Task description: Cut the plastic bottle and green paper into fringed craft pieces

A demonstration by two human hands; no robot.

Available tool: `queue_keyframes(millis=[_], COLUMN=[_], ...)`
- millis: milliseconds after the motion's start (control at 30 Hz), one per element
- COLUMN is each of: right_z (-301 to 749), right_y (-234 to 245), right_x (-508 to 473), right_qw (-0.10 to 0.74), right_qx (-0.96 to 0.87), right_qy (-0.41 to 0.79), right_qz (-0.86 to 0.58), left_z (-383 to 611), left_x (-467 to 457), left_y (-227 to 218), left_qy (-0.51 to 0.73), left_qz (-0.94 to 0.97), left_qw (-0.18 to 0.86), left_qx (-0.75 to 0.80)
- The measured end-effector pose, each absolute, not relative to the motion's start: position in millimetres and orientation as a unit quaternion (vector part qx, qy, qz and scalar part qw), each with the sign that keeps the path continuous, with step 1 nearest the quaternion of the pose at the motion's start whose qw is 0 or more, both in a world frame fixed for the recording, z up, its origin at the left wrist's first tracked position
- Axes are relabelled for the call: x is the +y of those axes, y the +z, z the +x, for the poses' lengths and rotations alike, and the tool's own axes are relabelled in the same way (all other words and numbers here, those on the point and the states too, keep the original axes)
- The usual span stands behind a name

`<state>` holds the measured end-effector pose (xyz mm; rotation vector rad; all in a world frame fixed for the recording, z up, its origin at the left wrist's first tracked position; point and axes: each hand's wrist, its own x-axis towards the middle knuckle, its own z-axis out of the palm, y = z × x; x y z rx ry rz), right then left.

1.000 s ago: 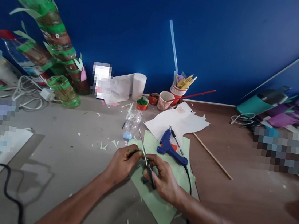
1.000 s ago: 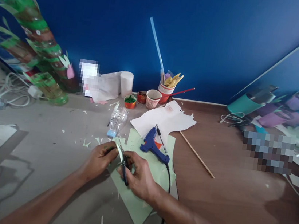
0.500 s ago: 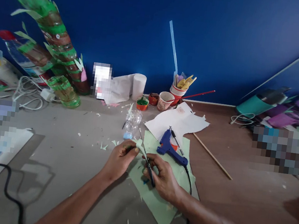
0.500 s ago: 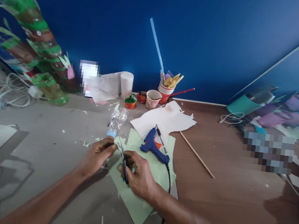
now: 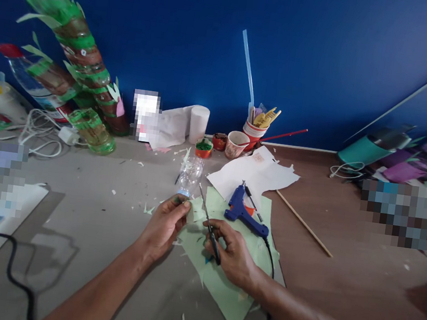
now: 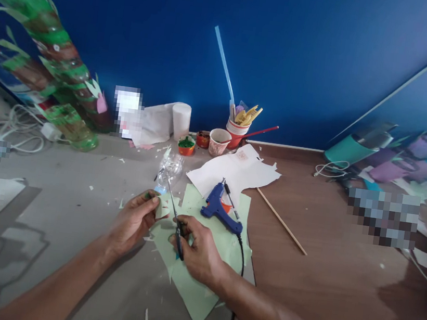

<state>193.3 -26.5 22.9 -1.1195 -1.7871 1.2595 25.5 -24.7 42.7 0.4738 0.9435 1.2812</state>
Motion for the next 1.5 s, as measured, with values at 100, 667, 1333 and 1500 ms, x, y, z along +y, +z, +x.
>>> queue_keyframes(millis=[100,667,1333,1500], right_z=[196.3,197.2,195.8,194.7], right_y=[23.5,32.4,29.0,28.2], right_x=[-26.8,-25.3,-25.7,-25.6], right_qw=[0.344,0.309,0.303,0.29], right_qx=[-0.67,-0.619,-0.66,-0.688], right_qy=[0.512,0.603,0.549,0.521], right_qz=[-0.413,-0.397,-0.413,-0.414], left_z=[23.9,17.9,9.6,9.1], left_x=[-23.9,-23.0,-19.8,-19.9], left_y=[38.0,33.8,36.0,39.8], left_qy=[0.572,0.513,0.517,0.523], left_qz=[0.22,0.328,0.37,0.379], left_qw=[0.668,0.616,0.569,0.546], left_qx=[0.422,0.501,0.521,0.534])
